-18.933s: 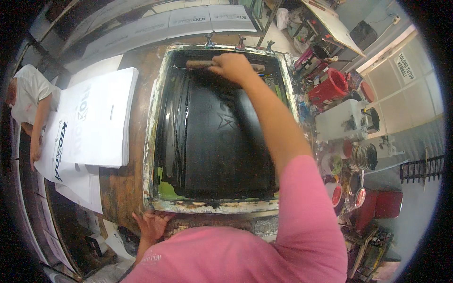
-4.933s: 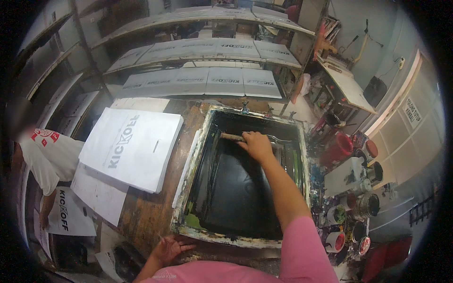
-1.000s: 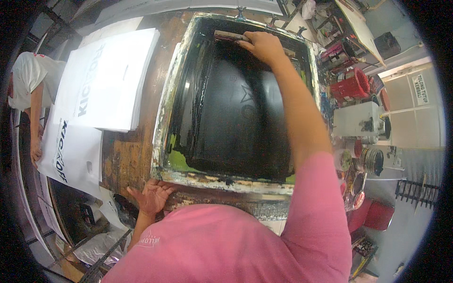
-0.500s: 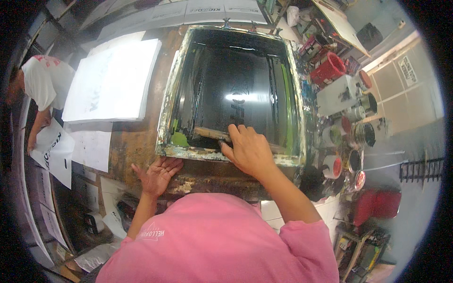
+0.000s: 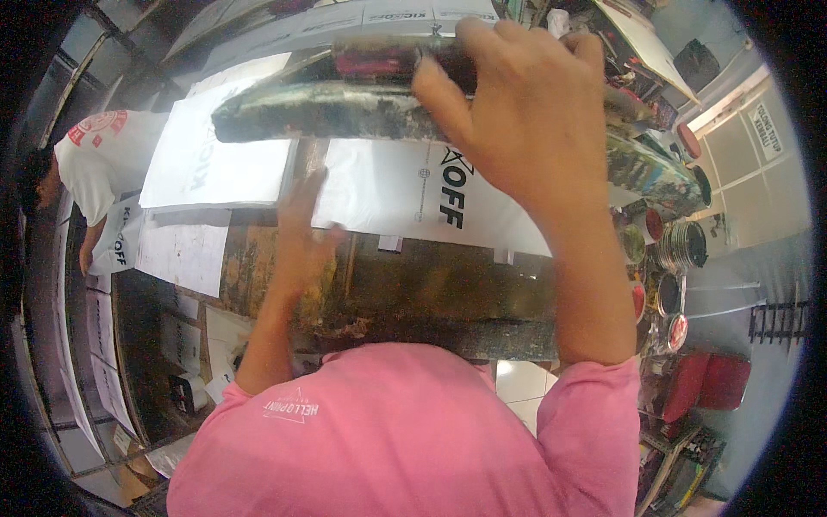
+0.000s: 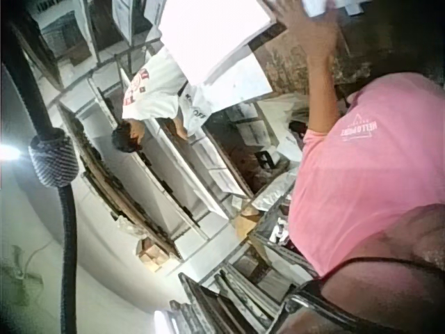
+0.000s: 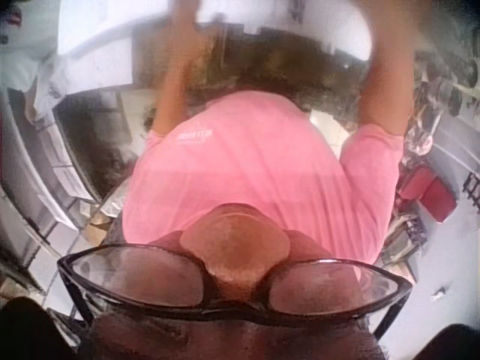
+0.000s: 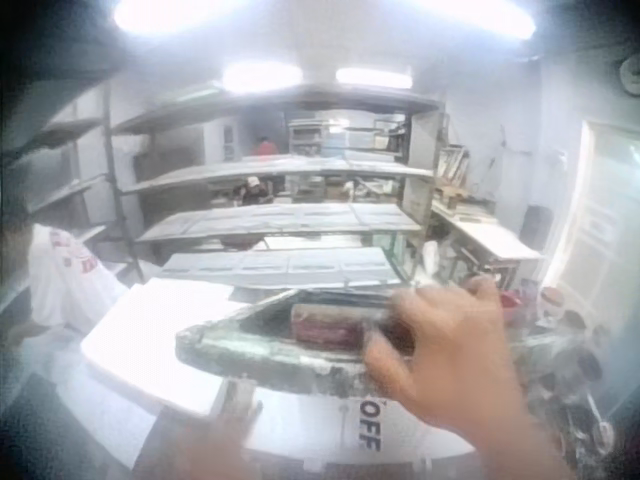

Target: The person performs screen printing on plastic bags by placing a bag on a work surface and applying black ink through a screen using a squeegee.

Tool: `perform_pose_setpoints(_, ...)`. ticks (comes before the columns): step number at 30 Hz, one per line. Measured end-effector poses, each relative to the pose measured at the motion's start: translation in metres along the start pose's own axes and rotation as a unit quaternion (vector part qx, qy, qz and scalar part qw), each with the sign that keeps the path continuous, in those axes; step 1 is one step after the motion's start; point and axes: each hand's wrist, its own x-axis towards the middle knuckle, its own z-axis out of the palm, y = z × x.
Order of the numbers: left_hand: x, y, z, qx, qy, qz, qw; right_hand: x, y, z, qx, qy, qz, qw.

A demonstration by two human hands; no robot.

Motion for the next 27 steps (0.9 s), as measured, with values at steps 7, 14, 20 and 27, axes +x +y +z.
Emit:
perform_pose_setpoints(7, -0.037, -0.037, 0.077, 0.322, -0.043, -0.06, 0.944, 0.049, -0.006, -0.015, 0.029, -0.067, 0.062, 0.995)
perform_pose_setpoints(14, -0.002, -0.009, 0.061, 0.099, -0.007, -0.044, 0.994, 0.064, 0.053, -0.002, 0.025, -0.082, 0.031, 0.996)
perform_pose_setpoints(20, 0.067, 0.039, 0.03, -0.134, 0.21, -0.071, 0.966, 0.074, 0.081, 0.004, 0.023, -0.068, -0.034, 0.997)
perform_pose_setpoints(27, 0.033, -0.016, -0.053, -0.2, 0.267, -0.179, 0.926, 0.069, 0.063, -0.001, 0.027, -0.119, 0.086, 0.989)
